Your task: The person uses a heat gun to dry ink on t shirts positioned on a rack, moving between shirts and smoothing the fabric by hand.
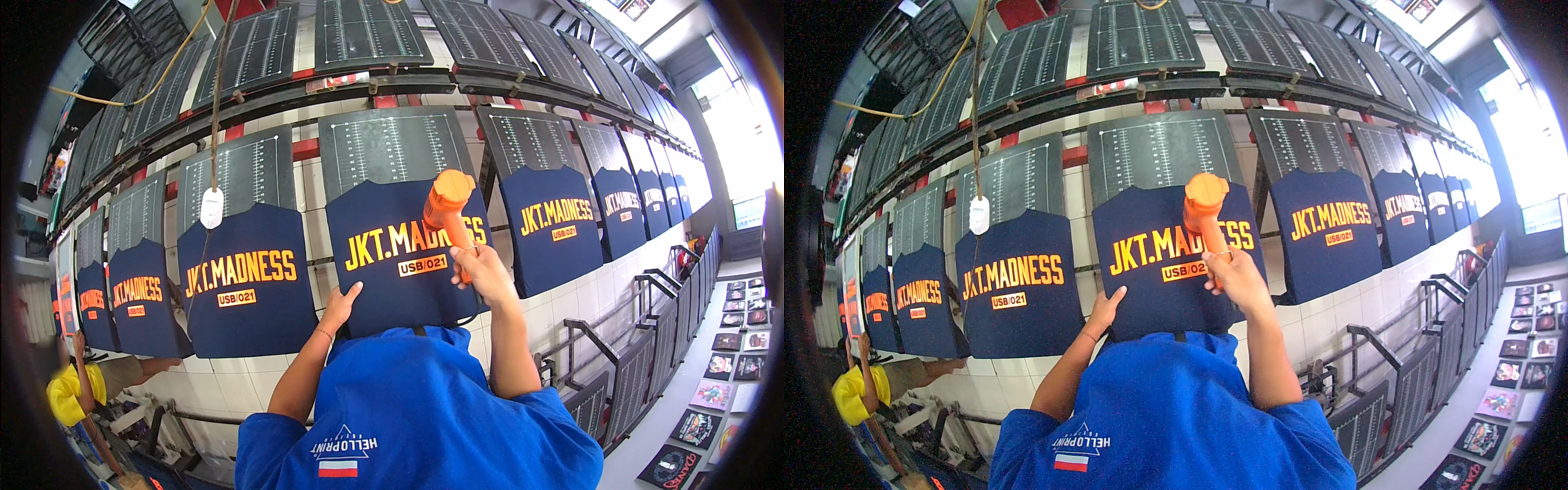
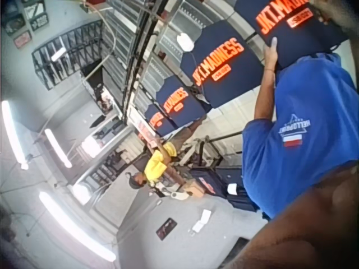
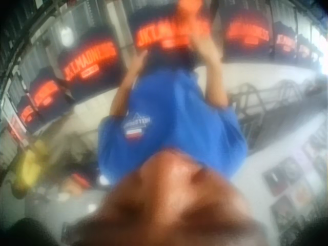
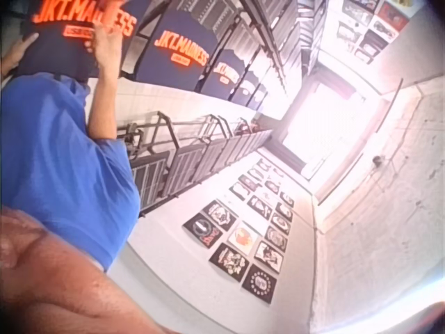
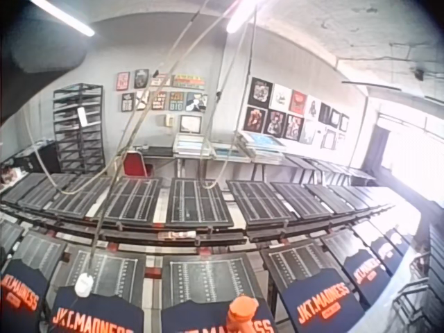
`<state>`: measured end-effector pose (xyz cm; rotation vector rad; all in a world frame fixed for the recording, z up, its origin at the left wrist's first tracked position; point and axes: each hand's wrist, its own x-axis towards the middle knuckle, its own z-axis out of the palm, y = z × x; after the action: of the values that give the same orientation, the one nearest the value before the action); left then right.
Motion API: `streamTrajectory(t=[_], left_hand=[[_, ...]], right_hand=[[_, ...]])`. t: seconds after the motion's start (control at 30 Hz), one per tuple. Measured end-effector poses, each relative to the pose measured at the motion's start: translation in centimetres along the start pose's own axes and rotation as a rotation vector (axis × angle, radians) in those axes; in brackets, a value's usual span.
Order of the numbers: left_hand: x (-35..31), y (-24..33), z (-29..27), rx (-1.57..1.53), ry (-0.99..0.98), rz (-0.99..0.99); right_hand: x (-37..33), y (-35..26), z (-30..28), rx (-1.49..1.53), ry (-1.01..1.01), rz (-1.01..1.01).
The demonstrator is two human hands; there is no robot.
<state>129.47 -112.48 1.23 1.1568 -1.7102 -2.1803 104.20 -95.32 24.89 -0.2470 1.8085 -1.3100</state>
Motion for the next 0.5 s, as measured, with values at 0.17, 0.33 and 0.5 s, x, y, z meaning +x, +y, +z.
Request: streamTrajectory(t=[0.17,0.33,0.5], left_hand=[[-0.4,1.1,0.2,0.037,0.002,0.004],[-0.5,1.1,0.1,0.033,-0.006,0.01],[-0.2,0.4,-0.1,0.012,-0.018,0.004]], right_hand=[[-1.6,-0.8,0.3,-0.055,0.039,0.005],[-1.7,-0.2,-0.7,0.014,0.003,0.065],[-2.5,0.0,-0.7,-0.021,-0.007,0.063]])
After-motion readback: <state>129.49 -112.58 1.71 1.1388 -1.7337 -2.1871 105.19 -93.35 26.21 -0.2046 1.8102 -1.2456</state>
